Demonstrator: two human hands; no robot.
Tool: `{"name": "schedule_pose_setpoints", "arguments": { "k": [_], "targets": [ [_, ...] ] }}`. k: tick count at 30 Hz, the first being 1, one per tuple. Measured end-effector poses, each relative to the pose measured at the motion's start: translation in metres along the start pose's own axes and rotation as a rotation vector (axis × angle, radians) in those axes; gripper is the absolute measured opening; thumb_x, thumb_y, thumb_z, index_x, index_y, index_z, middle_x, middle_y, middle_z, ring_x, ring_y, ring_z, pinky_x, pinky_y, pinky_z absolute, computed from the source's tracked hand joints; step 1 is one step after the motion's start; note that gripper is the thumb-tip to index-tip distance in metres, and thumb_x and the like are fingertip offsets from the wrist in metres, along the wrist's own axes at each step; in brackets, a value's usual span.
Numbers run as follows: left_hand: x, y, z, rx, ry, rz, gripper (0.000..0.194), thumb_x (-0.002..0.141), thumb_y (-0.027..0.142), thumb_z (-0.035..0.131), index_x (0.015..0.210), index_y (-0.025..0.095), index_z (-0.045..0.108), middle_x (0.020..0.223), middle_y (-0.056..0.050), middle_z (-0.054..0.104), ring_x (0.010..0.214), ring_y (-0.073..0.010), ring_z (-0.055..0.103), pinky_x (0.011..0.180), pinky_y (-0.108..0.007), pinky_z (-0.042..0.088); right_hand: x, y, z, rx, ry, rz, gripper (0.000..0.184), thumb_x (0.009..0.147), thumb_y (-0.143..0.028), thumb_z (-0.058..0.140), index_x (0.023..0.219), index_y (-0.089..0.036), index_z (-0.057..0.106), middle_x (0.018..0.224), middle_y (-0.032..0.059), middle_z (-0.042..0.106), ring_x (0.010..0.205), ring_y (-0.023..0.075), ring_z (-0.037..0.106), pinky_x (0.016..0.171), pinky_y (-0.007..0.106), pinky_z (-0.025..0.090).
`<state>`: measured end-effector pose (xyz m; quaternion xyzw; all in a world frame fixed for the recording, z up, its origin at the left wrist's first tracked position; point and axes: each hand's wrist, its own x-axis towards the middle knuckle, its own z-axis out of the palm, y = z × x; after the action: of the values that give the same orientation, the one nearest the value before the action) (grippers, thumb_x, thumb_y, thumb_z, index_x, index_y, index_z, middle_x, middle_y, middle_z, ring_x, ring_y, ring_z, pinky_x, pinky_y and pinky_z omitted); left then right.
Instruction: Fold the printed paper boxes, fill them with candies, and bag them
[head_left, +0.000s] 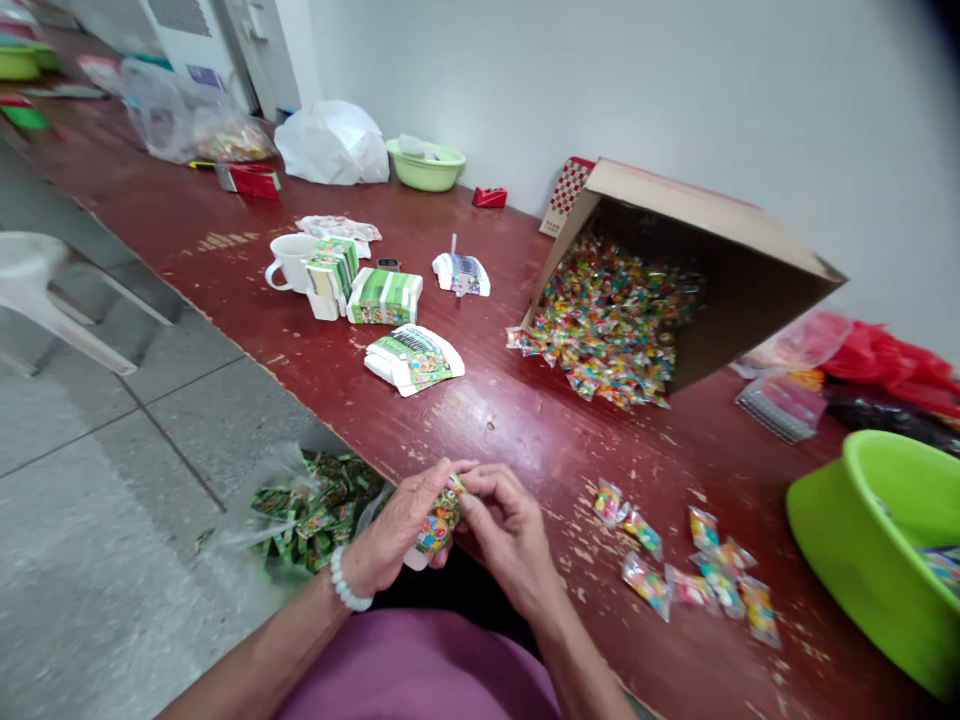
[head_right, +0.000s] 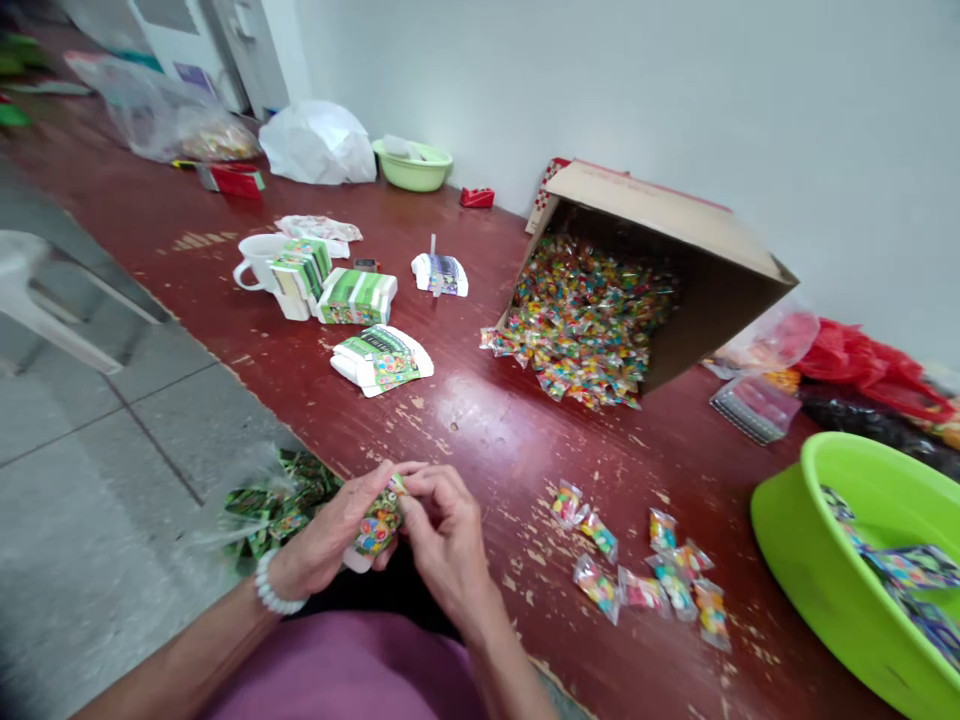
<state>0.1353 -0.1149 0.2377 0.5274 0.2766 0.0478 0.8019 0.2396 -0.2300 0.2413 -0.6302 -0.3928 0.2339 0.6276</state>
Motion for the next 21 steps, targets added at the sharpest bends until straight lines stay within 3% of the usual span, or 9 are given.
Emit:
{"name": "schedule_pose_setpoints", "arguments": {
  "k": [3, 6, 8, 10, 11, 15, 18, 21],
  "targets": [
    [0.001, 0.001, 0.003, -0.003, 0.02, 0.016, 0.06, 0.093, 0.061, 0.047, 0.132, 0.018, 0.059, 0.097, -0.009, 0.067, 0.053, -0.0093, 0.057, 0.044, -0.02, 0.044, -0.004, 0.006, 0.01, -0.103, 0.096, -0.124, 0.011, 0.09, -0.018, 0.059, 0.094, -0.023, 0.069, 0.099, 0.0067, 0.065, 0.095, 0.0203, 0.064, 0.084, 0.034, 0.052],
    [0.005, 0.003, 0.004, -0.038, -0.025, 0.032, 0.055, 0.092, 0.058, 0.053, 0.134, 0.022, 0.054, 0.092, -0.005, 0.066, 0.052, -0.0095, 0.058, 0.047, -0.022, 0.046, 0.008, 0.012, -0.001, -0.154, 0.019, -0.125, 0.012, 0.092, -0.021, 0.058, 0.096, -0.024, 0.069, 0.101, 0.0062, 0.067, 0.094, 0.0195, 0.065, 0.083, 0.033, 0.052],
    [0.008, 0.005, 0.002, -0.107, -0.035, 0.012, 0.049, 0.09, 0.052, 0.06, 0.13, 0.024, 0.054, 0.088, -0.003, 0.065, 0.056, -0.011, 0.061, 0.053, -0.022, 0.047, 0.03, 0.021, -0.027, -0.259, -0.002, -0.09, 0.014, 0.093, -0.028, 0.057, 0.099, -0.024, 0.069, 0.105, 0.0063, 0.068, 0.096, 0.0207, 0.065, 0.085, 0.034, 0.052],
    [0.008, 0.007, -0.001, -0.202, -0.026, -0.021, 0.041, 0.089, 0.046, 0.064, 0.122, 0.023, 0.057, 0.091, -0.004, 0.067, 0.069, -0.014, 0.066, 0.062, -0.024, 0.05, 0.06, 0.034, -0.067, -0.479, 0.091, -0.009, 0.022, 0.092, -0.035, 0.056, 0.107, -0.023, 0.068, 0.105, 0.007, 0.069, 0.095, 0.0221, 0.065, 0.084, 0.035, 0.052],
    [0.007, 0.007, -0.003, -0.236, -0.023, -0.034, 0.038, 0.089, 0.044, 0.065, 0.118, 0.022, 0.058, 0.094, -0.006, 0.068, 0.076, -0.0154, 0.067, 0.067, -0.025, 0.051, 0.077, 0.043, -0.089, -0.634, 0.199, 0.041, 0.028, 0.091, -0.036, 0.055, 0.112, -0.023, 0.066, 0.105, 0.0074, 0.07, 0.095, 0.0231, 0.065, 0.085, 0.037, 0.052],
    [0.004, 0.008, -0.015, -0.211, -0.013, -0.022, 0.033, 0.085, 0.039, 0.072, 0.11, 0.019, 0.063, 0.097, -0.006, 0.068, 0.085, -0.015, 0.063, 0.073, -0.025, 0.051, 0.132, 0.078, -0.165, -0.818, 0.361, 0.135, 0.047, 0.08, -0.025, 0.059, 0.124, -0.01, 0.062, 0.129, 0.0229, 0.061, 0.123, 0.039, 0.05, 0.107, 0.059, 0.032],
    [0.006, 0.011, -0.023, -0.176, 0.03, 0.016, 0.035, 0.078, 0.033, 0.079, 0.105, 0.018, 0.063, 0.091, -0.003, 0.064, 0.079, -0.0142, 0.059, 0.071, -0.027, 0.052, 0.141, 0.096, -0.183, -0.876, 0.337, 0.182, 0.047, 0.077, -0.023, 0.059, 0.123, -0.013, 0.065, 0.13, 0.0221, 0.062, 0.127, 0.0423, 0.047, 0.106, 0.063, 0.029],
    [0.012, 0.014, -0.031, -0.163, 0.103, 0.07, 0.039, 0.074, 0.031, 0.082, 0.104, 0.019, 0.059, 0.088, 0.0, 0.062, 0.079, -0.0147, 0.059, 0.073, -0.028, 0.053, 0.126, 0.104, -0.175, -0.879, 0.259, 0.18, 0.039, 0.081, -0.026, 0.058, 0.118, -0.022, 0.069, 0.131, 0.0144, 0.065, 0.127, 0.0379, 0.05, 0.106, 0.058, 0.033]
  ]
}}
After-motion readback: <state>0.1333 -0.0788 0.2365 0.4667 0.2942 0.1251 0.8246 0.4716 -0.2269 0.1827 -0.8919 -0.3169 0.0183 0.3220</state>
